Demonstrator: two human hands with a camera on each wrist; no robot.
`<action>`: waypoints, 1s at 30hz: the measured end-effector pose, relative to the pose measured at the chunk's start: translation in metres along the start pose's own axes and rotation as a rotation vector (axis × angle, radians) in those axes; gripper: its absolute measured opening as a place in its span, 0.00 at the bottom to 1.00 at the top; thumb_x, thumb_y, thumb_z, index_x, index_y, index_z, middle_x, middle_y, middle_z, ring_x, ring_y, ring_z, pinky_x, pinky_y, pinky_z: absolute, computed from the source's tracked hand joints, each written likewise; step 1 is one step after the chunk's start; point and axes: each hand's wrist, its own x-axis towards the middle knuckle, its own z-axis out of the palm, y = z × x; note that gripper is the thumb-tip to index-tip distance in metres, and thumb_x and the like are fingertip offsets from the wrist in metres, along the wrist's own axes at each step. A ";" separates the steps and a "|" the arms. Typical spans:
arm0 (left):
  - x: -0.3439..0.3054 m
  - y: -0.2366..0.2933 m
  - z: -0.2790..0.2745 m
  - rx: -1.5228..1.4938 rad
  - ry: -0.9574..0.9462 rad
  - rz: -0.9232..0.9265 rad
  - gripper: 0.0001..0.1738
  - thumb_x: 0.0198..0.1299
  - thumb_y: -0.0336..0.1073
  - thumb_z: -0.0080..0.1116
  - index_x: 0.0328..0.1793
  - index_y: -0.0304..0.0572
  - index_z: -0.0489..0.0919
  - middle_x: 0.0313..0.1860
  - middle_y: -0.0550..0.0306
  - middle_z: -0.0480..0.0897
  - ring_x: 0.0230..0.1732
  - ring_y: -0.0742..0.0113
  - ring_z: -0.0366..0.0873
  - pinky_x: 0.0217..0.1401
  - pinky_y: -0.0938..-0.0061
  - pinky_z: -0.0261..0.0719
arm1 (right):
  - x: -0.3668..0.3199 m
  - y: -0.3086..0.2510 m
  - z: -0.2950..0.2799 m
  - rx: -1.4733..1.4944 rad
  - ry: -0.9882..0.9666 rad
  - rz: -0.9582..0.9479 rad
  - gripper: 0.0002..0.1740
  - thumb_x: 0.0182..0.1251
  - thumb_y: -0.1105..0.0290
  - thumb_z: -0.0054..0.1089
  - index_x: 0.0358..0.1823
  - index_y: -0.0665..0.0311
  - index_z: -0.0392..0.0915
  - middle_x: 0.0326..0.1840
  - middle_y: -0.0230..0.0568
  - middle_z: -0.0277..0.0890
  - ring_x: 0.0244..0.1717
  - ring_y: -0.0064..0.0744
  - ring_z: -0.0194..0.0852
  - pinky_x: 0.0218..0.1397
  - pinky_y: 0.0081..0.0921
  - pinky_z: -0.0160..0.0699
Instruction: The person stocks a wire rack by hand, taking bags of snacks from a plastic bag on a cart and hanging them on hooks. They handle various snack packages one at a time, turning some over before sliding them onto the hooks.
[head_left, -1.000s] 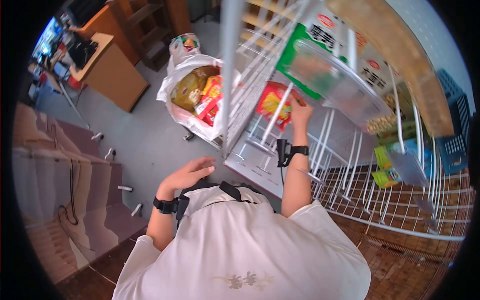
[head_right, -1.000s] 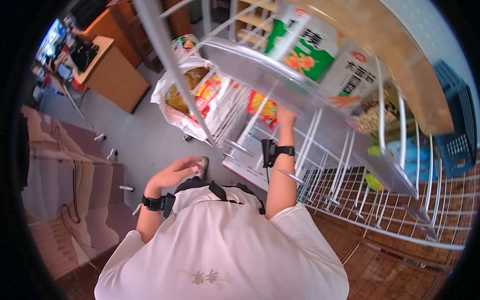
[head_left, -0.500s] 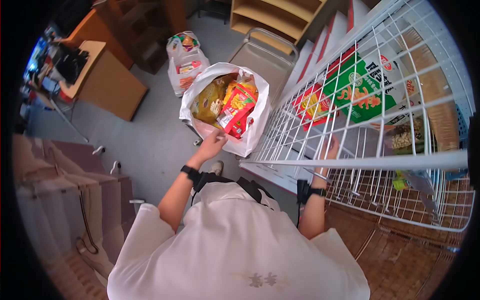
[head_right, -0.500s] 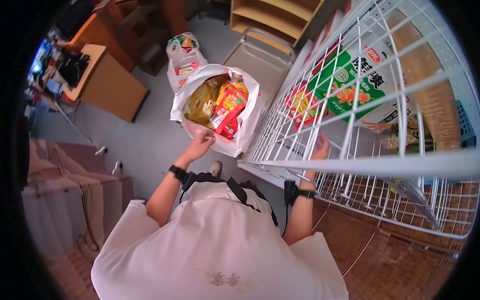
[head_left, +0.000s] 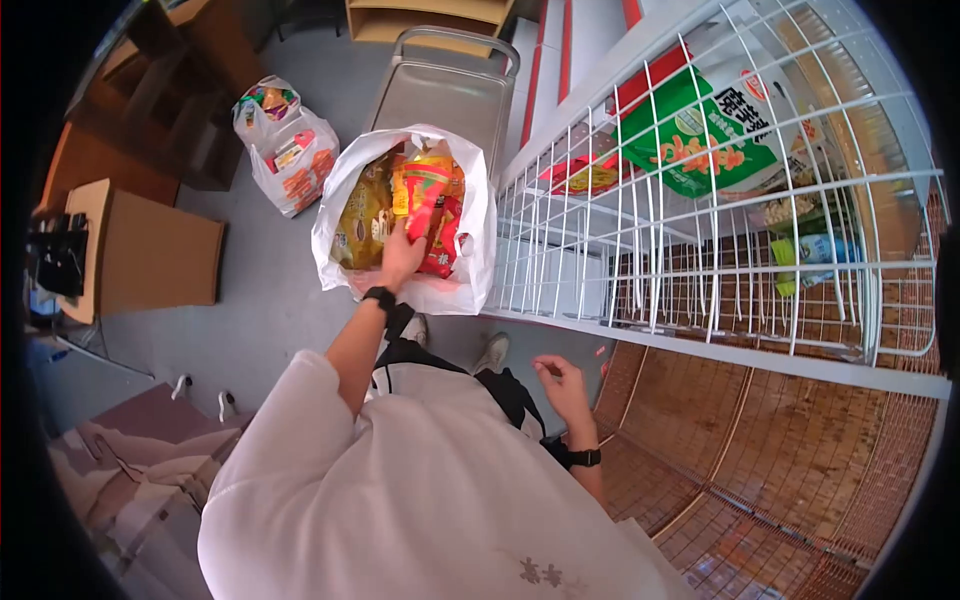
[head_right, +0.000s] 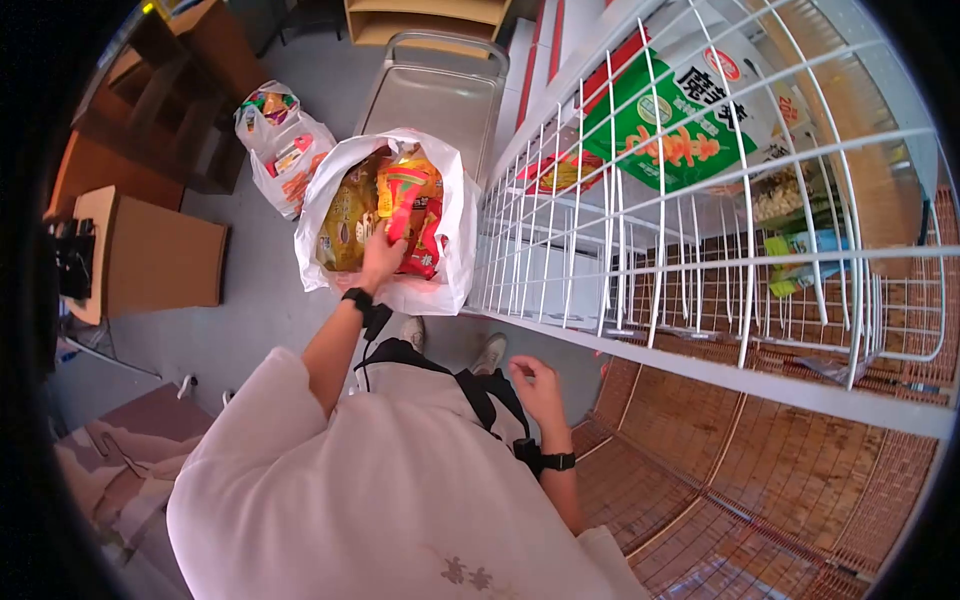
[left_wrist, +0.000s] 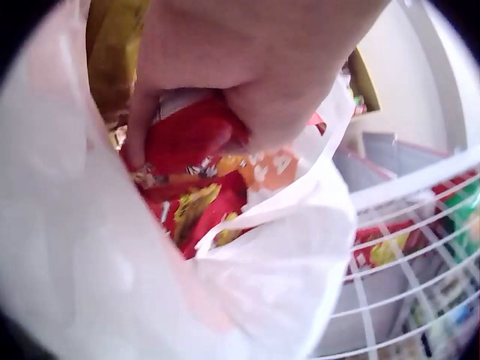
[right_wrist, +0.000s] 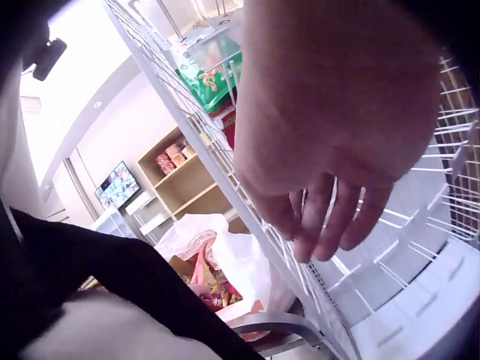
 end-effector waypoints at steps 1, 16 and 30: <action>-0.004 0.003 -0.016 -0.173 -0.097 -0.066 0.28 0.50 0.32 0.54 0.60 0.35 0.69 0.39 0.41 0.82 0.42 0.49 0.81 0.47 0.61 0.79 | 0.002 -0.008 0.002 -0.017 -0.090 0.033 0.09 0.62 0.72 0.58 0.41 0.69 0.79 0.35 0.40 0.81 0.38 0.25 0.80 0.43 0.23 0.78; -0.143 0.110 -0.123 -0.638 -1.215 -0.190 0.39 0.43 0.26 0.59 0.67 0.34 0.63 0.62 0.54 0.72 0.62 0.66 0.68 0.65 0.73 0.65 | 0.040 -0.111 0.035 0.979 -0.373 0.002 0.15 0.63 0.73 0.61 0.50 0.69 0.77 0.42 0.35 0.79 0.42 0.22 0.77 0.48 0.21 0.76; -0.204 0.201 0.066 -0.902 -0.957 -0.134 0.23 0.71 0.44 0.44 0.61 0.31 0.70 0.50 0.56 0.78 0.50 0.77 0.73 0.56 0.77 0.72 | 0.035 0.006 -0.109 0.398 -0.055 -0.069 0.11 0.60 0.70 0.65 0.39 0.71 0.82 0.31 0.34 0.82 0.30 0.17 0.75 0.35 0.17 0.76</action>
